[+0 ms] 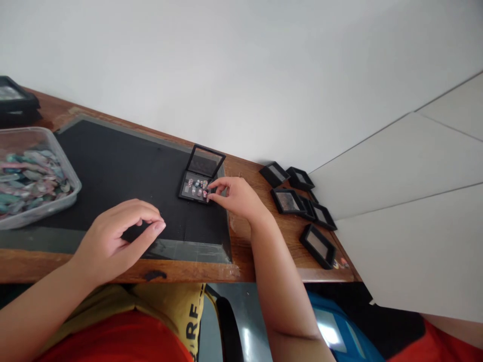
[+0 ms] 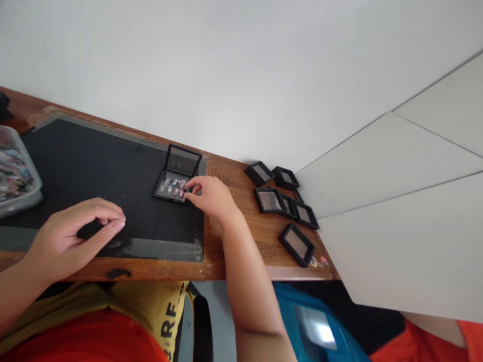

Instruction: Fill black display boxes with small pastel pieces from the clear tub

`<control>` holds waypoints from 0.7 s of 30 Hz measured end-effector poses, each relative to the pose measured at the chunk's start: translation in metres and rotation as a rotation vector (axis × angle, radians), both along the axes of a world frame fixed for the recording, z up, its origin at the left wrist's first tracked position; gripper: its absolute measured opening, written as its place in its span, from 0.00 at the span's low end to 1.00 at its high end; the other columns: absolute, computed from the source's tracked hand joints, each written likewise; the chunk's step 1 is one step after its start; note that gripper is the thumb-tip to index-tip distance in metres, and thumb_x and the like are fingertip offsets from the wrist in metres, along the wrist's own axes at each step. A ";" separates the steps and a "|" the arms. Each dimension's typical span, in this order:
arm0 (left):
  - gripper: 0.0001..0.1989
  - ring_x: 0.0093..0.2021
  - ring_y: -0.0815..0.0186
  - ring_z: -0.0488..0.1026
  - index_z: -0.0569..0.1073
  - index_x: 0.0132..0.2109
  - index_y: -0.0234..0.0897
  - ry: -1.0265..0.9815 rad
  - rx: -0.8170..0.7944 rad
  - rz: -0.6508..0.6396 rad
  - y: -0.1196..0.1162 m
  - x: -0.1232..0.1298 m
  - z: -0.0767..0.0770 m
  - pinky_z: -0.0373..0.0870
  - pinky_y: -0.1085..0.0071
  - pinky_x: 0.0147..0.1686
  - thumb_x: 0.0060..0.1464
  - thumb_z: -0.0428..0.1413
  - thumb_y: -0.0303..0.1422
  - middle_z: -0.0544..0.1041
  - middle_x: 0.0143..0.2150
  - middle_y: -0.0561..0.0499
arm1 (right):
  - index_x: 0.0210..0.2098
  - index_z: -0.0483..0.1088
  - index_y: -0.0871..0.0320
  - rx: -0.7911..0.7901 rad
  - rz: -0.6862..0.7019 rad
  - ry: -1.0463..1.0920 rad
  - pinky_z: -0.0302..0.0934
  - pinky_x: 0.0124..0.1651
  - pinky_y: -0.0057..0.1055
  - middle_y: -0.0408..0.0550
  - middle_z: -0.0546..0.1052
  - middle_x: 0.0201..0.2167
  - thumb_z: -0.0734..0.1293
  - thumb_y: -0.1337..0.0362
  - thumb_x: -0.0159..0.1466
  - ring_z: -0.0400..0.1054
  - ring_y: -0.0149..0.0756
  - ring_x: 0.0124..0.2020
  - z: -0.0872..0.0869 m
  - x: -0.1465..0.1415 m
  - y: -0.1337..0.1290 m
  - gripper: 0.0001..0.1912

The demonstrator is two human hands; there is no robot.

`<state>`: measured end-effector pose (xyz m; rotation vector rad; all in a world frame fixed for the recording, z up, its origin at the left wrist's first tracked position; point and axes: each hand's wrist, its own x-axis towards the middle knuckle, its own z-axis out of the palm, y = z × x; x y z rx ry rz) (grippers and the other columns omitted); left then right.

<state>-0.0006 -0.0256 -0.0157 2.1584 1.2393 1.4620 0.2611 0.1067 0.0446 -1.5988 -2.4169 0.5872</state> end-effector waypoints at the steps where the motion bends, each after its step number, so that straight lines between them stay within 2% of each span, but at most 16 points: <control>1: 0.06 0.37 0.73 0.75 0.73 0.39 0.40 0.001 -0.007 -0.003 0.000 0.000 0.000 0.71 0.75 0.40 0.66 0.57 0.24 0.79 0.37 0.55 | 0.46 0.83 0.54 0.010 -0.004 0.000 0.56 0.37 0.30 0.42 0.83 0.32 0.75 0.63 0.63 0.68 0.30 0.29 0.000 0.000 0.000 0.12; 6: 0.06 0.38 0.73 0.74 0.72 0.40 0.40 -0.001 -0.028 -0.018 -0.001 -0.001 -0.001 0.71 0.76 0.41 0.66 0.57 0.24 0.78 0.38 0.55 | 0.43 0.81 0.55 0.008 0.015 0.024 0.55 0.37 0.30 0.42 0.82 0.32 0.76 0.62 0.61 0.67 0.30 0.30 0.000 0.000 -0.001 0.10; 10: 0.05 0.37 0.73 0.73 0.73 0.42 0.41 0.007 -0.043 0.001 -0.001 -0.002 -0.004 0.70 0.75 0.41 0.66 0.57 0.26 0.79 0.38 0.56 | 0.41 0.79 0.56 -0.010 0.067 0.068 0.55 0.36 0.29 0.42 0.83 0.37 0.77 0.64 0.58 0.67 0.29 0.30 -0.002 0.002 -0.001 0.12; 13: 0.04 0.37 0.72 0.74 0.73 0.43 0.42 0.012 -0.038 0.017 -0.002 -0.002 -0.005 0.71 0.74 0.40 0.67 0.57 0.26 0.79 0.38 0.55 | 0.42 0.78 0.56 0.008 0.068 0.079 0.55 0.37 0.29 0.43 0.83 0.39 0.76 0.66 0.59 0.66 0.29 0.30 -0.005 0.003 0.001 0.11; 18: 0.04 0.41 0.70 0.76 0.73 0.42 0.39 0.057 0.026 -0.024 -0.002 0.000 -0.004 0.72 0.71 0.45 0.66 0.57 0.25 0.80 0.39 0.53 | 0.45 0.78 0.55 0.034 0.068 0.088 0.56 0.37 0.30 0.43 0.83 0.39 0.74 0.68 0.59 0.67 0.29 0.30 -0.007 0.003 0.003 0.14; 21: 0.04 0.41 0.70 0.76 0.73 0.43 0.40 0.059 0.020 -0.037 -0.003 0.001 -0.004 0.72 0.71 0.45 0.66 0.57 0.25 0.79 0.40 0.53 | 0.45 0.78 0.55 0.030 0.068 0.101 0.56 0.37 0.30 0.43 0.82 0.37 0.74 0.67 0.60 0.67 0.29 0.29 -0.008 0.002 0.003 0.13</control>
